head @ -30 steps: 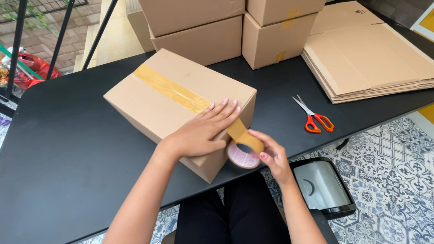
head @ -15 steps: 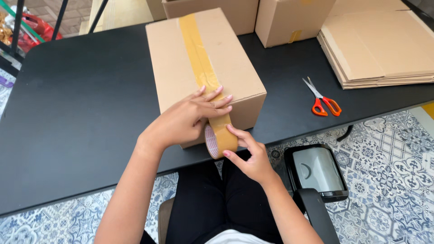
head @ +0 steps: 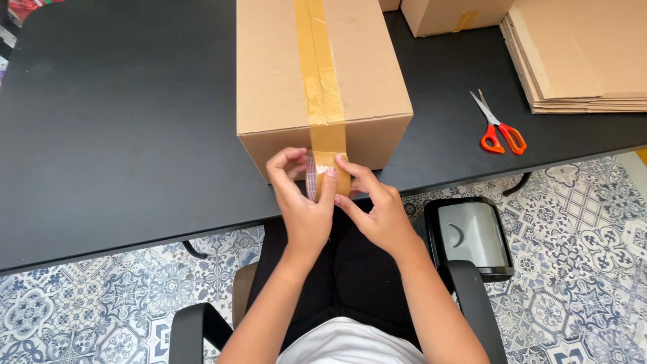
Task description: The person takes a flat cardboard piece and folds it into a box shape, then secures the bottom with packing tape and cuts the tape with scissors.
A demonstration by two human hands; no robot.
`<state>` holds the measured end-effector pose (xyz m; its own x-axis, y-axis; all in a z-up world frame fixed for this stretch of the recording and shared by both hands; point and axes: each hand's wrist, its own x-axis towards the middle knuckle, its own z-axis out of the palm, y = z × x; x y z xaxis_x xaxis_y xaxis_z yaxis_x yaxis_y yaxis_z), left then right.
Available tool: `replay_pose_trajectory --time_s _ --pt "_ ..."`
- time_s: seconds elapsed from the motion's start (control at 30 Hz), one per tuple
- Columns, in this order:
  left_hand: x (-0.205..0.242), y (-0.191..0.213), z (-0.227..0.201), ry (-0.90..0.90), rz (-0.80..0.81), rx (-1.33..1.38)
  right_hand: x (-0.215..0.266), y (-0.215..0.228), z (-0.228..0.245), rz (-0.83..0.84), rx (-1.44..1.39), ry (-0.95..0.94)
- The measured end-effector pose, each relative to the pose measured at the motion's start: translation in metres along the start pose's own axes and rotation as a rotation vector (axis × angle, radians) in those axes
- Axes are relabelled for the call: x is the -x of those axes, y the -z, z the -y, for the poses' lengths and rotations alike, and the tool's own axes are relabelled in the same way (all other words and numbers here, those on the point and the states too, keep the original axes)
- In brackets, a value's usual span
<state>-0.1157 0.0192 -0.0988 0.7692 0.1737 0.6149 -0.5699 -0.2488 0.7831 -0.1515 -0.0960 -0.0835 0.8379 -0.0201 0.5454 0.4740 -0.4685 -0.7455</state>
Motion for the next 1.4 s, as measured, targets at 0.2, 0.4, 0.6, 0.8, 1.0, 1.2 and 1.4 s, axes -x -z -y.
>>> replay_pose_trajectory --time_s 0.2,0.4,0.6,0.8,1.0,1.2,1.4 --pt "0.010 -0.007 -0.008 0.397 0.129 0.249 -0.018 0.076 -0.068 -0.322 0.131 -0.043" --pt "0.003 -0.007 -0.019 0.611 0.099 0.406 -0.005 0.185 -0.254 -0.285 0.975 -0.596" --pt "0.004 -0.009 -0.007 0.690 0.111 0.322 -0.020 0.198 -0.283 -0.081 1.123 -0.739" --pt "0.003 -0.006 -0.008 0.656 0.149 0.318 -0.039 0.205 -0.272 0.011 1.190 -1.083" --pt "0.003 -0.001 -0.009 0.651 0.168 0.361 -0.051 0.194 -0.170 -0.147 0.391 -1.035" --pt "-0.003 0.005 -0.009 0.665 0.252 0.398 -0.076 0.190 -0.047 0.187 -0.206 -0.591" --pt "-0.003 0.005 -0.011 0.675 0.254 0.442 -0.113 0.154 0.029 0.835 0.452 -0.851"
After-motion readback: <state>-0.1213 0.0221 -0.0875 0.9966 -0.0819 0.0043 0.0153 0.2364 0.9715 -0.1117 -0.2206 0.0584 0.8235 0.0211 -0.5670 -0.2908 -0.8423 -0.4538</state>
